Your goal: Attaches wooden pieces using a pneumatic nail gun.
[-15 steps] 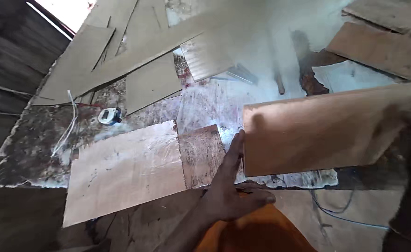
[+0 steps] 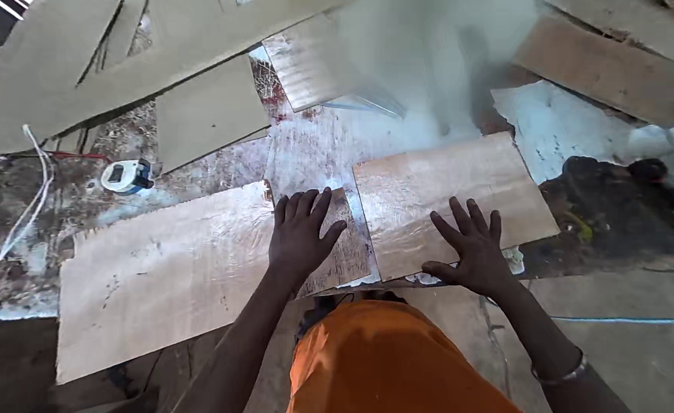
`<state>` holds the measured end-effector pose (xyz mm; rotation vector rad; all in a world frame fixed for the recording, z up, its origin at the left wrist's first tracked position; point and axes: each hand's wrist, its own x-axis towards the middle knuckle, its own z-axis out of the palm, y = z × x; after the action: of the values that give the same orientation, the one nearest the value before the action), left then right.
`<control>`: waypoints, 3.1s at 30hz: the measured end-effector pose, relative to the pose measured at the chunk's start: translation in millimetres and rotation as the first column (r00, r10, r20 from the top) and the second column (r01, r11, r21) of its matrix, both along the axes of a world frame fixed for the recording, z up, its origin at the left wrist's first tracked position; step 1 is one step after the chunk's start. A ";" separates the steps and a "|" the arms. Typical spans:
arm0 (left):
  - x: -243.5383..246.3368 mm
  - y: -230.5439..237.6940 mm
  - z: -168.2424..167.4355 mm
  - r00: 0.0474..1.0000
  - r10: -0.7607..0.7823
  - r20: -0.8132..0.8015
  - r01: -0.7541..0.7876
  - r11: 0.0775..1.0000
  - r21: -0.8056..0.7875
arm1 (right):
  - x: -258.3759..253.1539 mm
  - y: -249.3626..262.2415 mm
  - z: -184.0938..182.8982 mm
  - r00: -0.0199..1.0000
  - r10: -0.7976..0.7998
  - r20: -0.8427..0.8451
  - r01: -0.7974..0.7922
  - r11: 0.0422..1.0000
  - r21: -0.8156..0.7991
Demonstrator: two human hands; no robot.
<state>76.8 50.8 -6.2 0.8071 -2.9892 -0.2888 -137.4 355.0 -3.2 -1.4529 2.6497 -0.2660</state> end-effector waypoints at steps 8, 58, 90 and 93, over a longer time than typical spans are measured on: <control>-26.8 13.0 1.7 1.000 -0.023 -0.008 0.023 1.000 0.017 | -15.4 -13.8 0.6 0.996 0.087 -0.024 -0.088 0.996 -0.033; -74.7 25.0 -4.9 0.982 -0.018 -0.188 0.006 0.998 -0.065 | -4.5 -44.2 -20.7 0.891 0.451 -0.056 -0.450 0.860 -0.241; -83.1 23.9 7.8 0.978 -0.209 -0.009 0.209 0.978 0.010 | 15.3 -43.5 -38.4 0.890 0.393 -0.231 -0.454 0.806 -0.379; -82.6 21.5 6.7 0.973 -0.228 -0.034 0.228 0.973 0.016 | 18.3 -43.3 -39.6 0.889 0.392 -0.239 -0.457 0.804 -0.382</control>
<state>-5.8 72.3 0.5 0.4537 -3.0538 -0.3347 -119.1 311.7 -42.8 -2.2370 2.3605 -0.7597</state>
